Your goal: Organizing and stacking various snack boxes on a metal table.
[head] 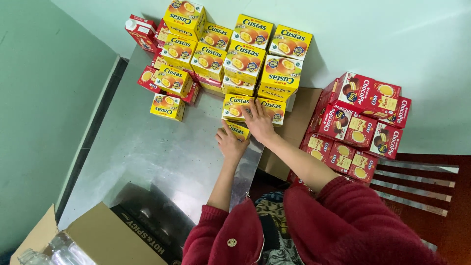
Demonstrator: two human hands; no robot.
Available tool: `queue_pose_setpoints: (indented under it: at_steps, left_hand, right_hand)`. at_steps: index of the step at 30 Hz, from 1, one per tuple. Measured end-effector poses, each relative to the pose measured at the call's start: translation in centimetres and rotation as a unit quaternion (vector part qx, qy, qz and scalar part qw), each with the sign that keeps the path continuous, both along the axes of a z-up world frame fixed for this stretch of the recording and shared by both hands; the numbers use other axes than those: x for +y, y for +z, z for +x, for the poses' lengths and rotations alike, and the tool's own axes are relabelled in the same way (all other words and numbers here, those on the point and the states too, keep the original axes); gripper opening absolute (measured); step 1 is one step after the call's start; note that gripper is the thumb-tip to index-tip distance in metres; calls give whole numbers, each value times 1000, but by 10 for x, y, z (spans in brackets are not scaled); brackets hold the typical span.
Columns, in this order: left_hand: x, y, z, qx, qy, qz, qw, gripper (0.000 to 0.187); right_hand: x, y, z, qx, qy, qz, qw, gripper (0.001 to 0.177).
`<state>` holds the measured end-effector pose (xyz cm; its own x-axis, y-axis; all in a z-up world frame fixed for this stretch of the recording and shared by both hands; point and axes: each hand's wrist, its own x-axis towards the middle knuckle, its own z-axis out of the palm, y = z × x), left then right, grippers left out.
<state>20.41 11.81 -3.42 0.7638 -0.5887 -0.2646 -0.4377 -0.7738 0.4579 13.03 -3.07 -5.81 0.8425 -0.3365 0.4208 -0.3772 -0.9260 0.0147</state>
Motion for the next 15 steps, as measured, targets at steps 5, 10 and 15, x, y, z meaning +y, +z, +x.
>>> queue_pose_setpoints:
  at_steps: [5, 10, 15]
  left_hand:
    - [-7, -36, -16, -59, -30, 40, 997, 140]
    - [1, -33, -2, -2, -83, 122, 989, 128]
    - [34, -8, 84, 10, 6, 64, 998, 114]
  right_hand:
    - [30, 40, -4, 61, -15, 100, 993, 78]
    - [49, 30, -10, 47, 34, 33, 998, 101]
    - [54, 39, -6, 62, 47, 103, 992, 116]
